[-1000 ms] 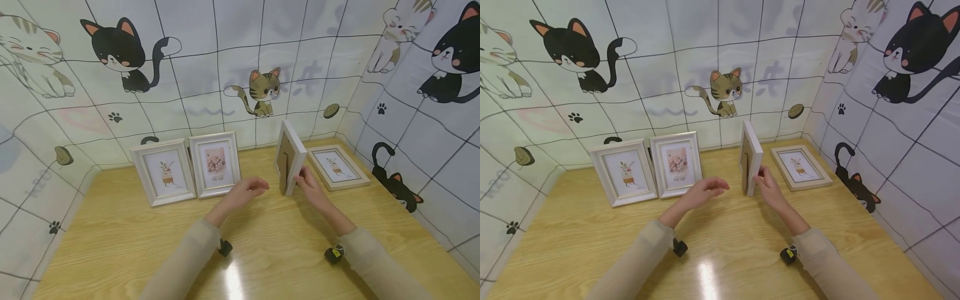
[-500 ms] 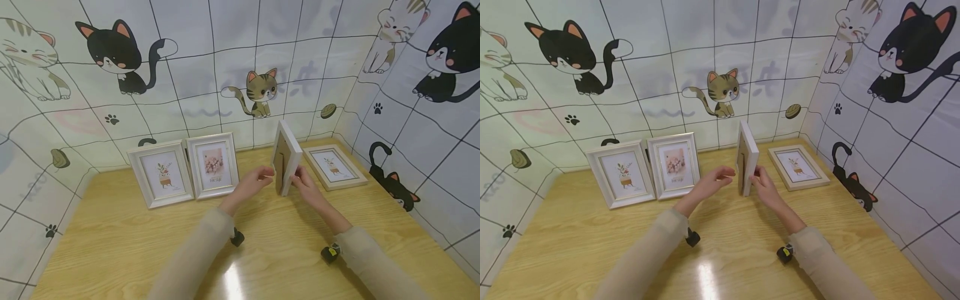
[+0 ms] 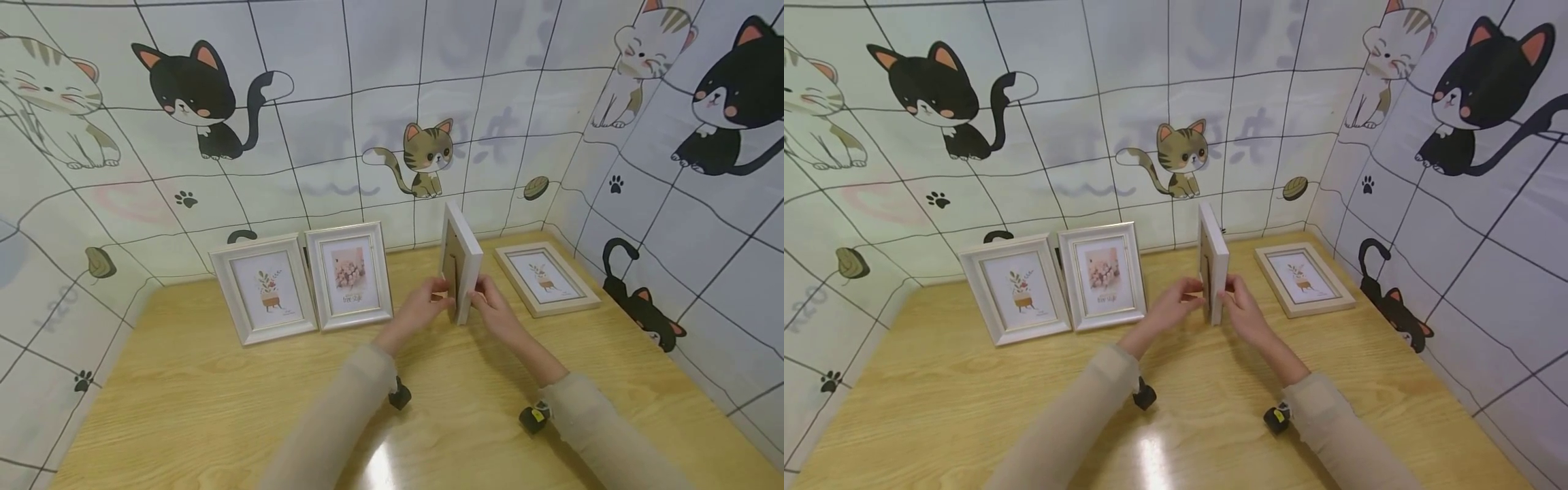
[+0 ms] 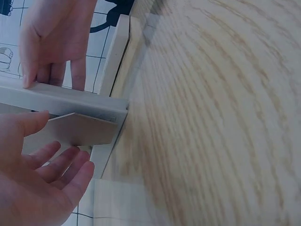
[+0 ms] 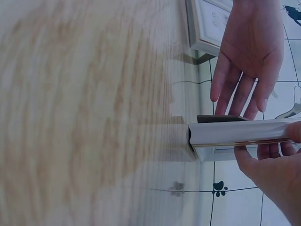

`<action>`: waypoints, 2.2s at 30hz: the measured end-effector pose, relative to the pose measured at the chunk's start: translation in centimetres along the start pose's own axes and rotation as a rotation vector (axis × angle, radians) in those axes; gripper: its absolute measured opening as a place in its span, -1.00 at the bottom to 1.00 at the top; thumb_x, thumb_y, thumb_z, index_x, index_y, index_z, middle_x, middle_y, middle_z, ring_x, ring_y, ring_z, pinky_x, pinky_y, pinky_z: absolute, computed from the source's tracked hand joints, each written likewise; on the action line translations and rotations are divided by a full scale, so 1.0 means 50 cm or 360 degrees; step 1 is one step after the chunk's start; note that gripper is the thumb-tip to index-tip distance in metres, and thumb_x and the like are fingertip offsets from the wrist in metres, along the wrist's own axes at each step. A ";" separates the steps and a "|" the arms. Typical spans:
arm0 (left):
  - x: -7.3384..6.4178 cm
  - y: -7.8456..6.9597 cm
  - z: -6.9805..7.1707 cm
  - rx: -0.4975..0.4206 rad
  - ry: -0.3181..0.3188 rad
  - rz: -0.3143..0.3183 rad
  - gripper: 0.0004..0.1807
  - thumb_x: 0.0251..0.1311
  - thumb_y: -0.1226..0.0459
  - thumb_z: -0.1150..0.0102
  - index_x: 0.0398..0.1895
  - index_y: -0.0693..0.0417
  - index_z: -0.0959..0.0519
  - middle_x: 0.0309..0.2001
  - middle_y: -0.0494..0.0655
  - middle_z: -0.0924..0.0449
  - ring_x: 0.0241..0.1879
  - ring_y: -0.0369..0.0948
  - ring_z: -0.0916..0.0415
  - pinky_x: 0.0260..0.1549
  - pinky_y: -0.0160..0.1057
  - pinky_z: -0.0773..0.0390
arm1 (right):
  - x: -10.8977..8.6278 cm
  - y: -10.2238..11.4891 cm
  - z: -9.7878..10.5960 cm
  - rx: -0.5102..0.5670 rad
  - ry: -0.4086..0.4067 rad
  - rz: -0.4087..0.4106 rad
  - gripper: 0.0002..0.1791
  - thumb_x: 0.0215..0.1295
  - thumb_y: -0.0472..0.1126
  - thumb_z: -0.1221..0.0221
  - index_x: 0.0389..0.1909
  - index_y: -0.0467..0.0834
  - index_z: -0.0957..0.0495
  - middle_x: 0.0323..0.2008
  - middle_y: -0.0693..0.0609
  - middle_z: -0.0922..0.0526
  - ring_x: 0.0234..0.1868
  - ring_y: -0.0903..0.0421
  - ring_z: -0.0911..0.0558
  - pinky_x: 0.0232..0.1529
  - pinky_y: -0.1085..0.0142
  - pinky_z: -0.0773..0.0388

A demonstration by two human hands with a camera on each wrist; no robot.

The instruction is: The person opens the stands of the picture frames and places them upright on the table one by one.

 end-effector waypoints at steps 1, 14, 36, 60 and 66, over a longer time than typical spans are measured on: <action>0.000 0.002 -0.002 -0.0003 -0.0004 0.0003 -0.55 0.41 0.19 -0.13 0.28 0.17 -0.39 0.33 0.09 -0.48 0.23 0.02 -0.53 0.18 -0.07 -0.59 | -0.001 0.001 -0.001 0.0004 -0.0001 0.0000 -0.60 0.56 -0.39 0.21 0.29 -0.53 -0.12 0.24 -0.52 -0.32 0.33 -0.37 -0.33 0.31 -0.29 -0.38; 0.003 0.027 -0.006 0.0087 -0.0106 0.0038 -0.57 0.39 0.20 -0.16 0.23 0.17 -0.38 0.23 0.10 -0.55 0.30 0.03 -0.46 0.28 -0.02 -0.52 | -0.001 0.003 -0.016 -0.0029 -0.0019 0.0013 -0.64 0.55 -0.40 0.19 0.24 -0.51 -0.18 0.20 -0.48 -0.37 0.32 -0.32 -0.35 0.33 -0.26 -0.39; -0.013 0.024 0.046 0.0039 -0.0088 0.0006 -0.67 0.34 0.25 -0.10 0.10 0.15 -0.37 0.17 0.10 -0.54 0.19 0.02 -0.53 0.02 -0.11 -0.64 | -0.002 0.011 -0.008 -0.0105 -0.0006 0.0003 -0.62 0.57 -0.37 0.19 0.27 -0.50 -0.15 0.23 -0.47 -0.35 0.31 -0.33 -0.36 0.29 -0.26 -0.43; -0.022 0.028 0.089 0.0226 -0.0023 -0.0089 -0.69 0.37 0.32 -0.06 0.12 0.20 -0.38 0.15 0.18 -0.58 0.19 0.06 -0.53 0.14 0.01 -0.57 | 0.003 0.021 -0.016 -0.0229 0.0009 -0.0008 -0.60 0.56 -0.34 0.13 0.28 -0.47 -0.20 0.25 -0.44 -0.39 0.32 -0.34 -0.38 0.33 -0.24 -0.37; -0.027 0.033 0.087 0.0218 -0.0023 -0.0056 -0.70 0.40 0.31 -0.04 0.14 0.18 -0.36 0.23 0.19 -0.53 0.30 0.08 -0.46 0.30 0.03 -0.49 | 0.006 0.025 -0.025 -0.0236 0.0018 0.0011 -0.59 0.55 -0.33 0.13 0.29 -0.48 -0.19 0.24 -0.46 -0.38 0.31 -0.36 -0.37 0.33 -0.26 -0.35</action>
Point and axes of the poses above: each hand's wrist, its own x-axis towards the middle knuckle, its own z-axis out of the back of the hand, y = z × x, the point moved 7 cm from there along x, towards the middle knuckle
